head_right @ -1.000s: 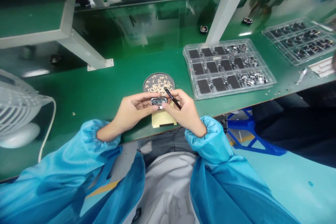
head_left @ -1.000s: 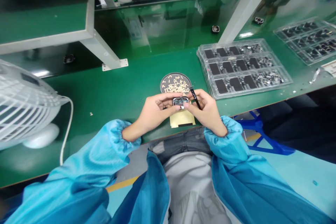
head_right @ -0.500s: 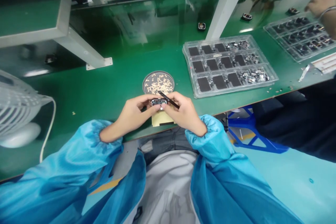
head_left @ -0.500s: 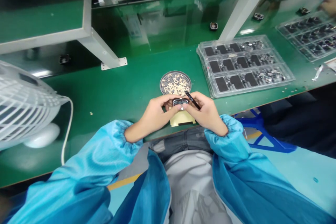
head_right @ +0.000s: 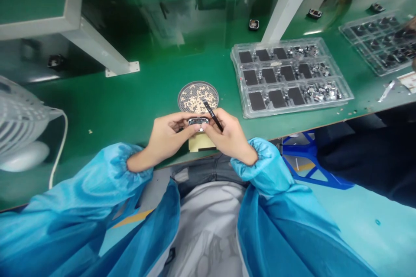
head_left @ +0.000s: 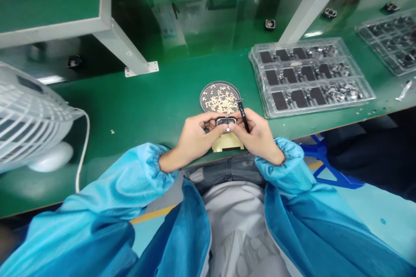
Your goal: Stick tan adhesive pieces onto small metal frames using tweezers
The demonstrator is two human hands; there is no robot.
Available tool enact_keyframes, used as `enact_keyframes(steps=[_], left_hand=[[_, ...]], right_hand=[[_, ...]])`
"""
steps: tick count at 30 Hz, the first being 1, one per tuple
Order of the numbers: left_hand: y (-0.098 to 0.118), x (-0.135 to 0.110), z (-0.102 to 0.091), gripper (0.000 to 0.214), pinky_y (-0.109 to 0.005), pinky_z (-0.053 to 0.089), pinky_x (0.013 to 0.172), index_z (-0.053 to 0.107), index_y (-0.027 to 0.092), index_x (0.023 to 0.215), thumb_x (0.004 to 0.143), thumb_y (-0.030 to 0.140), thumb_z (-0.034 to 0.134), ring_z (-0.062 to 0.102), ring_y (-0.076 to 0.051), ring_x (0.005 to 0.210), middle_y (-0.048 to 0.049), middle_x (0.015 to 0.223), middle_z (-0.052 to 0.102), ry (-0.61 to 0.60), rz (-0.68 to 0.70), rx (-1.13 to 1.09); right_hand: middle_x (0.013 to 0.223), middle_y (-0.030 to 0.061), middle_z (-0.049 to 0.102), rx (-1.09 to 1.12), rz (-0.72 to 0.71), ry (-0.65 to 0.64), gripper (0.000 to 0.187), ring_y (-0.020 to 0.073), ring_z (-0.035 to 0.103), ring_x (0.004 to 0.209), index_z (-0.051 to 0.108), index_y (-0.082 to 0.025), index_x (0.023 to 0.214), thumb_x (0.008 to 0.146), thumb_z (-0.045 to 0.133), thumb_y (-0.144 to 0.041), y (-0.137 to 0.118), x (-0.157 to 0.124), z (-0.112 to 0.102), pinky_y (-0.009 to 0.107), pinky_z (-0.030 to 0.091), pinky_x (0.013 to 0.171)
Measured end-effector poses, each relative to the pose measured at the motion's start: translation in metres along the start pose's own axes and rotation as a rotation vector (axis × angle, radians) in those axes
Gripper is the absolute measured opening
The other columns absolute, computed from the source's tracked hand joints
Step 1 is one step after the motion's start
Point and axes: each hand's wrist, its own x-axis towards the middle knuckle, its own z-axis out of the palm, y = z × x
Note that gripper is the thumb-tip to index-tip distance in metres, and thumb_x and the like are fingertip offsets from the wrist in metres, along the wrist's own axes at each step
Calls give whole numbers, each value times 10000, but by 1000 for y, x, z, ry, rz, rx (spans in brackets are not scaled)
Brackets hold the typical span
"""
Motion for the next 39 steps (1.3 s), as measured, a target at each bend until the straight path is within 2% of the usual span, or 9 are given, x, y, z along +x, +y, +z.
enact_keyframes(steps=[2,5,8,10,12,15,18,26,39], left_hand=[[0,2,-3,317,-264,490,649,843,174,1128,876,364,815,621,-155,711,-67,891,778,-3,45,31],[0,4,-8,281,-269,512,722,838,198,1162,913,313,775,639,-160,792,-69,973,783,25,202,156],[-1,4,-11,268,-261,510,721,826,206,1181,930,259,749,612,-140,754,-55,941,764,54,311,257],[-3,4,-11,245,-249,493,678,821,200,1158,926,216,741,578,-125,697,-30,847,724,60,378,323],[-4,4,-11,233,-242,479,657,813,189,1142,926,173,729,566,-119,685,-12,794,687,52,462,383],[-7,5,-11,243,-240,486,677,797,175,1162,939,137,710,602,-122,736,-21,845,714,32,548,433],[-7,5,-11,247,-242,514,729,791,160,1176,945,126,710,651,-130,802,-40,912,751,32,576,452],[-11,4,-14,246,-255,523,743,783,161,1202,971,159,696,655,-138,808,-41,919,742,26,603,506],[-11,4,-16,259,-284,496,700,775,139,1210,981,163,656,638,-161,774,-48,873,711,-24,617,584]], right_hand=[[713,-24,579,3,-12,29,224,104,444,591,741,-226,1072,907,777,-372,-1,1,2,263,395,558],[661,-33,531,-16,-31,71,279,93,343,539,770,-244,1138,916,778,-413,-4,1,4,266,334,515],[915,12,692,17,-39,123,390,64,306,527,741,-252,1222,876,826,-412,-7,-1,5,261,279,473],[1019,26,717,63,-45,188,388,48,289,517,727,-240,1197,864,837,-406,-8,-2,5,254,252,455],[955,19,708,75,-74,240,288,50,322,520,738,-219,1099,891,811,-404,-7,-3,5,249,277,465],[908,23,688,24,-164,256,172,78,482,607,764,-205,994,917,790,-356,-5,-3,5,252,410,553],[880,24,684,-44,-246,237,105,119,613,745,779,-206,965,907,807,-289,-4,-1,5,269,511,674],[901,37,726,-222,-372,181,56,133,682,813,792,-195,964,916,795,-224,-5,-2,5,264,555,705],[840,23,700,-312,-409,246,121,94,584,655,837,-221,1042,937,777,-214,5,-13,13,261,507,617]])
